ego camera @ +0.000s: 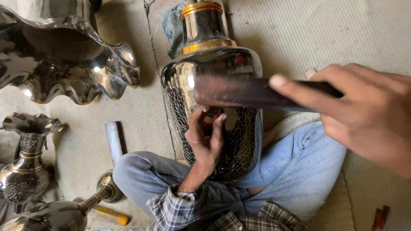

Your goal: The person sits cross-legged on the floor and uses a hammer and a small punch to create a textured pattern on a large metal vase. They repeatedly strike the punch against the vase surface to form a decorative design.

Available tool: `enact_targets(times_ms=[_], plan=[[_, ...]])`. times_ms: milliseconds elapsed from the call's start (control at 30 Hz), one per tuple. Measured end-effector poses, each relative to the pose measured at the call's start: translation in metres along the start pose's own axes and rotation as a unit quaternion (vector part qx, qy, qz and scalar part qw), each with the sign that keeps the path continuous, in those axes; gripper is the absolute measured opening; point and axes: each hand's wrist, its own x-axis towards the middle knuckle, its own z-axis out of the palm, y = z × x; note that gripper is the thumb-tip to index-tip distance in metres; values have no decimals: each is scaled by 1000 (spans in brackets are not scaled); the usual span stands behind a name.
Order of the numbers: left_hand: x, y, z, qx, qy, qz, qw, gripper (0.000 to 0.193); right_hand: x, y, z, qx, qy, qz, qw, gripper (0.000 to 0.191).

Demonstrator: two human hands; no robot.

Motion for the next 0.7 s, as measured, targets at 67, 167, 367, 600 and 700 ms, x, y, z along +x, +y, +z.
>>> enact_targets(times_ms=[67,167,367,600,700], plan=[[1,5,1,-19,-8,22,1000,43,-4,3,-1,122,8,55,991,89],[3,10,1,-27,-8,27,999,41,-3,3,1,217,22,85,972,80],[12,1,-4,72,-47,32,996,36,6,-2,11,23,-197,90,976,85],[27,-4,-8,122,-141,97,978,40,-23,7,35,44,-114,126,984,86],[41,1,-5,129,-173,87,972,40,-45,9,51,-9,-212,158,964,80]])
